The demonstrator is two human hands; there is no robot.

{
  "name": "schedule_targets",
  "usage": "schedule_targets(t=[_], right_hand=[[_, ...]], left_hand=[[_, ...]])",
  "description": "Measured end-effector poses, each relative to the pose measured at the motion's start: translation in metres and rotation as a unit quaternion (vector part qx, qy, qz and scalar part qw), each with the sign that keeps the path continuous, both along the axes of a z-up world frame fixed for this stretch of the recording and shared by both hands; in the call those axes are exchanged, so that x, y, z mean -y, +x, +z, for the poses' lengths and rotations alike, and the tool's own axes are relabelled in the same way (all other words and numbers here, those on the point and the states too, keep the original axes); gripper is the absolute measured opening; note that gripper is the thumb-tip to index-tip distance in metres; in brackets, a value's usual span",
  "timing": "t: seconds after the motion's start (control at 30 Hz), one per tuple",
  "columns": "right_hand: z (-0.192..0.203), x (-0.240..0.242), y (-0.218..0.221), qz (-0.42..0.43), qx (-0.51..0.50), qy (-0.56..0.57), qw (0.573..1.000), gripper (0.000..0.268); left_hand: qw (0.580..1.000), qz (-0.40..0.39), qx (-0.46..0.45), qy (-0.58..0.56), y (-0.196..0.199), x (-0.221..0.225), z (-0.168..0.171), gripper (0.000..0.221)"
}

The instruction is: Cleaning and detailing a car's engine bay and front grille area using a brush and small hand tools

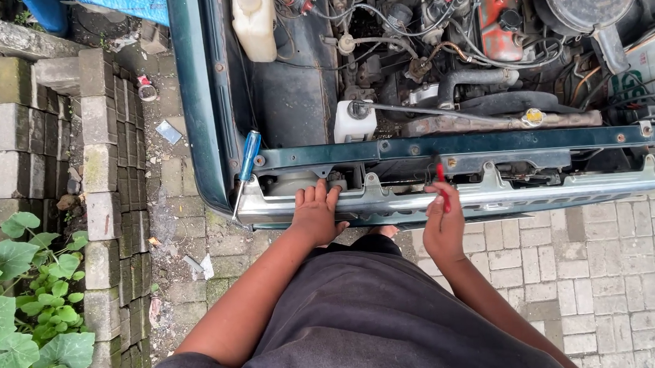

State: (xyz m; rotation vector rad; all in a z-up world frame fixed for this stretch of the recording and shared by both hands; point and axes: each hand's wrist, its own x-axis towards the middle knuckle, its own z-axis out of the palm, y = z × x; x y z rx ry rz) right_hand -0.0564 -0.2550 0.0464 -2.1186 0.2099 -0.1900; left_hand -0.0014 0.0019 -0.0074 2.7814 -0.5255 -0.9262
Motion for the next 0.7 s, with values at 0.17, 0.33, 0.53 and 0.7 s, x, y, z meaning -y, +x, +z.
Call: schedule_targets(t=[0.17, 0.33, 0.53, 0.7], right_hand=[[0.018, -0.006, 0.004, 0.063, -0.017, -0.001, 0.998, 0.032], [0.019, -0.002, 0.014, 0.056, -0.051, 0.041, 0.996, 0.032], [0.035, -0.003, 0.029, -0.007, 0.006, 0.050, 0.999, 0.033], [0.031, 0.002, 0.035, 0.052, -0.023, 0.073, 0.996, 0.032]], left_hand=[[1.000, 0.000, 0.007, -0.004, 0.001, 0.000, 0.002, 0.090], [1.000, 0.002, 0.002, -0.007, 0.000, -0.001, 0.003, 0.088], [1.000, 0.000, -0.004, -0.005, 0.001, 0.000, -0.001, 0.089], [1.000, 0.000, -0.013, -0.008, -0.001, -0.003, 0.005, 0.088]])
